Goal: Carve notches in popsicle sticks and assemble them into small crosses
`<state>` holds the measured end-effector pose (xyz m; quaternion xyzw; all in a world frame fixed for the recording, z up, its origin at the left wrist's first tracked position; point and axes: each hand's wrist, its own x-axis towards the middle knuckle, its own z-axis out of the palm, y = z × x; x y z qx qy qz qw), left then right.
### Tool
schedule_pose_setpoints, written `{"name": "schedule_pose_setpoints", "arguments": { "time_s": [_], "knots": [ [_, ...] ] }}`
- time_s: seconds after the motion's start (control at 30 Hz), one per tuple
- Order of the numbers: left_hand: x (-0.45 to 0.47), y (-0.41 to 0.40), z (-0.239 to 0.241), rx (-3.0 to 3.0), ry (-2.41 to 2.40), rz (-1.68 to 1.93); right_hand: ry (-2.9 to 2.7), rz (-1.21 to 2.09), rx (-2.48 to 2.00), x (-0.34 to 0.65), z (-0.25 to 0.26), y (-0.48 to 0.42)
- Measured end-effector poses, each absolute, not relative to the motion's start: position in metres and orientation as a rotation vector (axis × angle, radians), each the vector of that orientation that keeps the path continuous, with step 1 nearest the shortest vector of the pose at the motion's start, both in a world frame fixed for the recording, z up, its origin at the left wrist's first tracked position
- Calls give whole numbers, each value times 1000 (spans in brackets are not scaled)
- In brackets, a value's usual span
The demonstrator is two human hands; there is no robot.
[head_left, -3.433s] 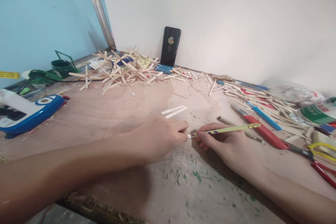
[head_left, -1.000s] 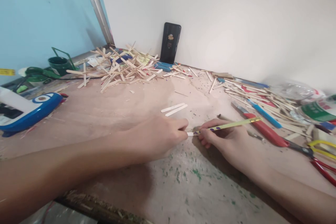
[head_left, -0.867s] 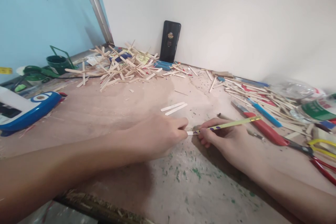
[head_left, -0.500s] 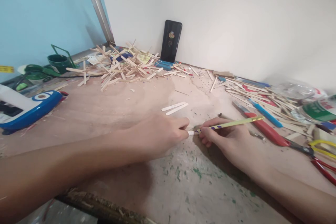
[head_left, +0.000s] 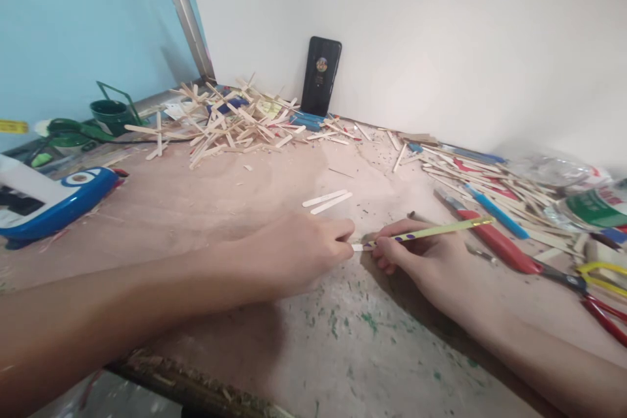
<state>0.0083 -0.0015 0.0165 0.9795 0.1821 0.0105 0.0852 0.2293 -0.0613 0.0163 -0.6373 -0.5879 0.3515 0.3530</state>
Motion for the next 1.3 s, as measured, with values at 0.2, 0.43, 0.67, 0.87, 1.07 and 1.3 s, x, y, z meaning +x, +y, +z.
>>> {"name": "schedule_pose_setpoints", "arguments": {
  "time_s": [0.2, 0.43, 0.67, 0.87, 1.07, 1.3],
  "knots": [
    [7, -1, 17, 2921, 535, 20, -1546, 900, -1649, 229, 16, -63],
    [7, -1, 15, 2911, 531, 33, -1565, 864, -1635, 227, 20, -63],
    [9, -1, 18, 2918, 535, -6, -1589, 858, -1624, 227, 19, -63],
    [8, -1, 17, 2929, 541, 17, -1615, 862, -1621, 229, 18, -64],
    [8, -1, 15, 2921, 524, 51, -1606, 867, -1627, 230, 16, -63],
    [8, -1, 14, 2920, 536, 39, -1619, 872, -1607, 230, 16, -63]
  ]
}}
